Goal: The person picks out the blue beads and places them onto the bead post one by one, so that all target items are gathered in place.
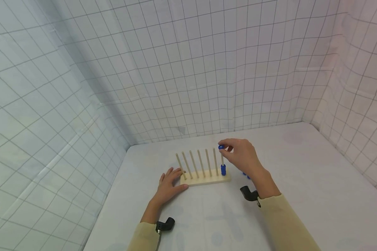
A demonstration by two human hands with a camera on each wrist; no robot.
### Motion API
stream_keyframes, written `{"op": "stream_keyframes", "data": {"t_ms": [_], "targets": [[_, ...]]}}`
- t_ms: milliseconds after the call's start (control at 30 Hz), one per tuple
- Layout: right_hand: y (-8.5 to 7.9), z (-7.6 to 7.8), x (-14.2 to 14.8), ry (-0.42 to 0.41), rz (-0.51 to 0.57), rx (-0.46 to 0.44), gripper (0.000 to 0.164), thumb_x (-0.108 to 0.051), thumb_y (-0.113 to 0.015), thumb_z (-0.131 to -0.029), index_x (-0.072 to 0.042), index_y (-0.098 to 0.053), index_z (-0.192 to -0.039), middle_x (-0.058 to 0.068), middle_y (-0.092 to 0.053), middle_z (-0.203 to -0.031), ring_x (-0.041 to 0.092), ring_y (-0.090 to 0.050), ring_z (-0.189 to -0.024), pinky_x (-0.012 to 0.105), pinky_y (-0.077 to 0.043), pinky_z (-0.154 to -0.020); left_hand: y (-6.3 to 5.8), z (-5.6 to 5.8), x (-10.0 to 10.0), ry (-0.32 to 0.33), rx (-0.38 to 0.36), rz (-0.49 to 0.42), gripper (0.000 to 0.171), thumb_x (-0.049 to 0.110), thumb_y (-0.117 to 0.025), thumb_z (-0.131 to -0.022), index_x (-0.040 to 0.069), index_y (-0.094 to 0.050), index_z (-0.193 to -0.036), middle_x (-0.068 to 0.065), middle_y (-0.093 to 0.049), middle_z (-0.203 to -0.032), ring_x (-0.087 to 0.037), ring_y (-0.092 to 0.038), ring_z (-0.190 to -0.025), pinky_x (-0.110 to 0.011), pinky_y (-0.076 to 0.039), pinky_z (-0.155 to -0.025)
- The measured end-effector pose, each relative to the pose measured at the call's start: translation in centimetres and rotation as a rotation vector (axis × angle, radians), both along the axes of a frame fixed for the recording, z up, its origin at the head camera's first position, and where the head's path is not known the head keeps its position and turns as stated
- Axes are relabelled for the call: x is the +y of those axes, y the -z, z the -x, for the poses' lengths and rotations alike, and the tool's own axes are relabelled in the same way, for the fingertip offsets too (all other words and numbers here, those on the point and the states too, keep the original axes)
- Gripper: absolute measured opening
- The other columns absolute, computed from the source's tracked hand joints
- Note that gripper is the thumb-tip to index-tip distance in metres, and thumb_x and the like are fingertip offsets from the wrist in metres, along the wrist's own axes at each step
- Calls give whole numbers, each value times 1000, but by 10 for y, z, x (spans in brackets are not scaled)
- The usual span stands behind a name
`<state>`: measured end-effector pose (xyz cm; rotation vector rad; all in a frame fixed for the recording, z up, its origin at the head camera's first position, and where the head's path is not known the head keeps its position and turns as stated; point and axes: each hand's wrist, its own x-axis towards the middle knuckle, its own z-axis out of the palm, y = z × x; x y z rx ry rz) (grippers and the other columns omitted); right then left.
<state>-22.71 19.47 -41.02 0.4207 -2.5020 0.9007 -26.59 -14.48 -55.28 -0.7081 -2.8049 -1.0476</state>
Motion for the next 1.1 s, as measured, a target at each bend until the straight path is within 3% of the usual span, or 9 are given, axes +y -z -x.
{"op": "stream_keyframes", "data": {"t_ms": [700, 1100], "targets": [[11, -1, 0, 9, 7, -45, 28, -20, -77, -91, -14, -76, -118, -3, -74, -92, 15, -65, -80, 31, -45, -55, 3, 1, -1, -2, -5, 15, 65, 57, -71, -88, 22, -59, -142, 0, -45, -155, -33, -18, -151, -62, -2, -117], [20, 0, 0, 21, 20, -64, 29, -20, -77, -91, -12, -75, -120, -2, -73, -92, 18, -64, -82, 31, -47, -58, -2, 1, -1, 7, 1, -15, 63, 53, -73, -88, 20, -60, -140, -3, -46, -154, -37, -19, -150, -65, -3, -116]]}}
